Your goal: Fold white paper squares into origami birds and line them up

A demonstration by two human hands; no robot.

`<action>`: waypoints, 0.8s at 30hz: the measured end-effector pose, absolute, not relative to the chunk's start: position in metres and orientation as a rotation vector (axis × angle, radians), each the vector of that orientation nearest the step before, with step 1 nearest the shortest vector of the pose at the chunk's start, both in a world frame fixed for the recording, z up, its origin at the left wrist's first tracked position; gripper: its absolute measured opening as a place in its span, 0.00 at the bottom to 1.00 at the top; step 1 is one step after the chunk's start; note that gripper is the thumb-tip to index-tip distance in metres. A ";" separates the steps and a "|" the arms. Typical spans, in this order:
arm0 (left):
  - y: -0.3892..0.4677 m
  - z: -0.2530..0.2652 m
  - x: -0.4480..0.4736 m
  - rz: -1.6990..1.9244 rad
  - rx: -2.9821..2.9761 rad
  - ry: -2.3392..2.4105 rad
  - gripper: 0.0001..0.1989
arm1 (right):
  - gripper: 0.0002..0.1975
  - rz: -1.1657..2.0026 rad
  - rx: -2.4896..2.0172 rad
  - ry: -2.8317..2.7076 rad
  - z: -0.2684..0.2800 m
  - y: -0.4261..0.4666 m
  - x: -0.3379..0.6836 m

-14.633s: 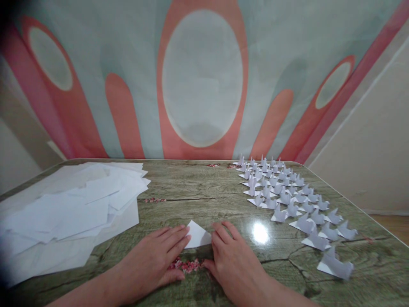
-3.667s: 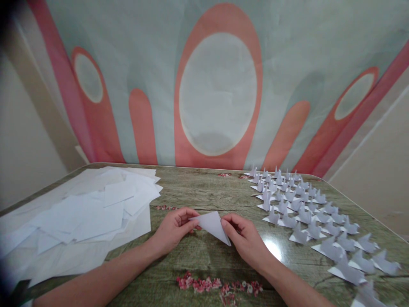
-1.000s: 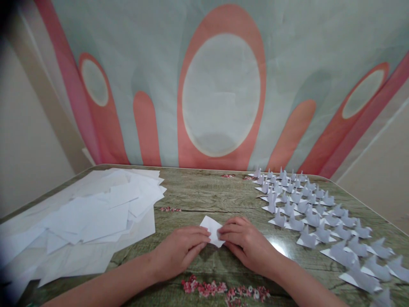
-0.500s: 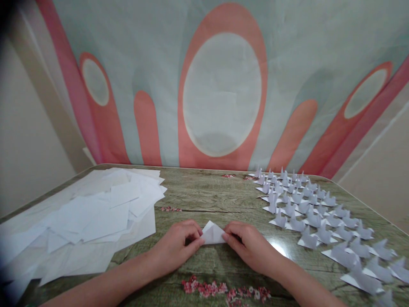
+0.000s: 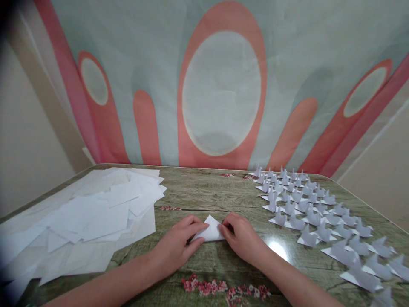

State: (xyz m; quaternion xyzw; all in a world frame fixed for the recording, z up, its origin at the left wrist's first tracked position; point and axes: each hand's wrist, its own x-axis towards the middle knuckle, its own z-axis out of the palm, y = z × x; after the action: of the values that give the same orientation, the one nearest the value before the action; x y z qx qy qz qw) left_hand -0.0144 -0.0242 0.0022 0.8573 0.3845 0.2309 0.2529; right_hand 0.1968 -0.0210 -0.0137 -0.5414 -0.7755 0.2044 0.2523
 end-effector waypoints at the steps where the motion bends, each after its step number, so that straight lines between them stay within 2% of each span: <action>1: -0.025 0.002 -0.014 0.626 2.355 1.044 0.15 | 0.11 0.549 -1.484 -2.107 -0.013 -0.021 0.196; 24: -0.025 -0.004 -0.012 0.507 2.682 0.953 0.14 | 0.07 0.473 -1.545 -2.112 -0.020 -0.028 0.191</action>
State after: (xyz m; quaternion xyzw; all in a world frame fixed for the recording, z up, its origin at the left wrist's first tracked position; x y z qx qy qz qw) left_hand -0.0124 -0.0251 -0.0038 0.9204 0.3271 0.1738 0.1250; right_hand 0.1911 -0.0278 -0.0201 -0.5641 -0.7713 0.1727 0.2389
